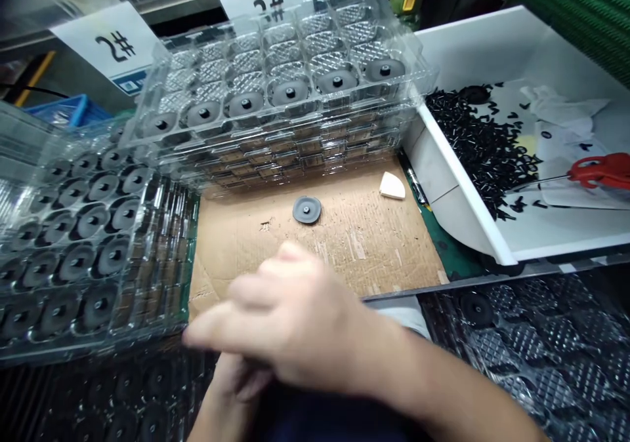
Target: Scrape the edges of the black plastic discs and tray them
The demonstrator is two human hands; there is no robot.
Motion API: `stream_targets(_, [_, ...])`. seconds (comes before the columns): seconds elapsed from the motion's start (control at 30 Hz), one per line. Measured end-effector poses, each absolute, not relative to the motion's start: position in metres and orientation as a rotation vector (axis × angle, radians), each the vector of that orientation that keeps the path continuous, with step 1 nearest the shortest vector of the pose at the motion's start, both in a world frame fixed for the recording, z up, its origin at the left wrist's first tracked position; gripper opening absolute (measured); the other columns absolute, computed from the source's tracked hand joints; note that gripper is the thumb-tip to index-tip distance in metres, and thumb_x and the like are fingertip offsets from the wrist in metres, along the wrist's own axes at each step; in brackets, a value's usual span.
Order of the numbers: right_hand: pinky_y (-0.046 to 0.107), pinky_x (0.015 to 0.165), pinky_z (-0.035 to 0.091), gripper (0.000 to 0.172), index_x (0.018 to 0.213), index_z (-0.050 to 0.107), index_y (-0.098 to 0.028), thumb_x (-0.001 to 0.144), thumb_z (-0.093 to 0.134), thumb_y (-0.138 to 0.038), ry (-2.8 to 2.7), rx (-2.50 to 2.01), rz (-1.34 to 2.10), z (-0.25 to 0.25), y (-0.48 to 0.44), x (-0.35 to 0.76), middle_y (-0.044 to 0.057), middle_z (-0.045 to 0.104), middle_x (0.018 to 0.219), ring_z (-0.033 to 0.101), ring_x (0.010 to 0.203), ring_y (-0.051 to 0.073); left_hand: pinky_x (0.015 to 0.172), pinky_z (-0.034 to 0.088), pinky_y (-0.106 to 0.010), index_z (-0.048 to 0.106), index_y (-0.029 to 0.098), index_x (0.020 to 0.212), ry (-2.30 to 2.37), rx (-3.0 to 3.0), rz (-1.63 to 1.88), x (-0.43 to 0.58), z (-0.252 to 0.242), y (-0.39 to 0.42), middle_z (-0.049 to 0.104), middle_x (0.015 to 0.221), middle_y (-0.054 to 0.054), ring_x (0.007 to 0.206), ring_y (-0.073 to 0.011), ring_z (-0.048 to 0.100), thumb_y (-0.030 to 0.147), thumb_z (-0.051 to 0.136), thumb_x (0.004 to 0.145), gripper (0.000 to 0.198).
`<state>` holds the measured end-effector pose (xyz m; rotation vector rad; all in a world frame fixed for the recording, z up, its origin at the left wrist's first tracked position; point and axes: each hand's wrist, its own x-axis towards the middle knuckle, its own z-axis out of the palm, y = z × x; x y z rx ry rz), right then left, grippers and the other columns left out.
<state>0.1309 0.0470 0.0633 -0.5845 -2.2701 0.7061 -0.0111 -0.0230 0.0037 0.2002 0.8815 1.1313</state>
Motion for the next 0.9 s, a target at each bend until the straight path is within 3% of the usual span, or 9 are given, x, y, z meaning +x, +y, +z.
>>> stream_targets(0.13, [0.027, 0.072, 0.040, 0.025, 0.104, 0.067, -0.021, 0.090, 0.048, -0.013, -2.112, -1.135, 0.949, 0.019, 0.056, 0.143, 0.002, 0.069, 0.092, 0.059, 0.083, 0.014, 0.092, 0.050, -0.031, 0.067, 0.030, 0.106, 0.837, 0.162, 1.195, -0.021, -0.001, -0.019, 0.070, 0.111, 0.000, 0.097, -0.0214, 0.067, 0.046, 0.080, 0.053, 0.056])
stream_targets(0.33, [0.028, 0.065, 0.047, 0.022, 0.098, 0.071, -0.022, 0.084, 0.055, -0.015, -2.051, -1.388, 1.074, -0.055, 0.030, 0.143, 0.002, 0.068, 0.075, 0.061, 0.068, 0.015, 0.093, 0.050, -0.029, 0.066, 0.030, 0.108, 0.868, 0.093, 1.273, -0.030, -0.003, -0.018, 0.069, 0.113, -0.001, 0.105, -0.0214, 0.064, 0.044, 0.077, 0.058, 0.052])
stream_targets(0.47, [0.025, 0.060, 0.046, 0.023, 0.105, 0.068, -0.020, 0.088, 0.052, -0.022, -1.929, -1.442, 1.017, -0.024, 0.032, 0.137, 0.003, 0.069, 0.085, 0.060, 0.066, 0.014, 0.099, 0.045, -0.035, 0.063, 0.026, 0.113, 0.881, 0.141, 1.251, -0.024, 0.000, -0.017, 0.065, 0.121, -0.007, 0.111, -0.0260, 0.060, 0.044, 0.078, 0.057, 0.060])
stream_targets(0.57, [0.027, 0.066, 0.047, 0.025, 0.110, 0.065, -0.017, 0.090, 0.050, -0.022, -1.780, -1.297, 0.848, 0.024, 0.032, 0.121, 0.005, 0.070, 0.098, 0.061, 0.074, 0.014, 0.096, 0.047, -0.031, 0.062, 0.026, 0.115, 0.910, 0.191, 1.294, -0.021, 0.001, -0.018, 0.066, 0.118, -0.006, 0.112, -0.0258, 0.059, 0.041, 0.079, 0.059, 0.060])
stream_targets(0.67, [0.030, 0.071, 0.047, 0.026, 0.108, 0.064, -0.011, 0.091, 0.046, -0.016, -1.930, -1.004, 0.760, 0.053, 0.026, 0.104, 0.008, 0.071, 0.092, 0.062, 0.080, 0.017, 0.089, 0.051, -0.023, 0.064, 0.028, 0.111, 0.948, 0.166, 1.300, -0.024, 0.000, -0.022, 0.069, 0.111, -0.001, 0.109, -0.0212, 0.061, 0.036, 0.077, 0.064, 0.050])
stream_targets(0.8, [0.022, 0.066, 0.046, 0.021, 0.095, 0.068, -0.017, 0.087, 0.050, -0.011, -2.127, -0.909, 1.165, 0.056, 0.025, 0.095, 0.001, 0.070, 0.083, 0.061, 0.072, 0.011, 0.078, 0.054, -0.019, 0.066, 0.030, 0.107, 0.988, 0.148, 1.328, -0.029, 0.000, -0.028, 0.071, 0.106, 0.001, 0.094, -0.0158, 0.066, 0.030, 0.080, 0.061, 0.048])
stream_targets(0.9, [0.027, 0.069, 0.046, 0.023, 0.100, 0.066, -0.013, 0.089, 0.046, -0.014, -2.039, -0.957, 0.947, 0.051, 0.027, 0.091, 0.005, 0.069, 0.084, 0.060, 0.073, 0.014, 0.075, 0.054, -0.017, 0.069, 0.025, 0.101, 0.945, 0.214, 1.311, -0.028, 0.002, -0.030, 0.074, 0.093, -0.001, 0.084, -0.0145, 0.068, 0.033, 0.083, 0.056, 0.048])
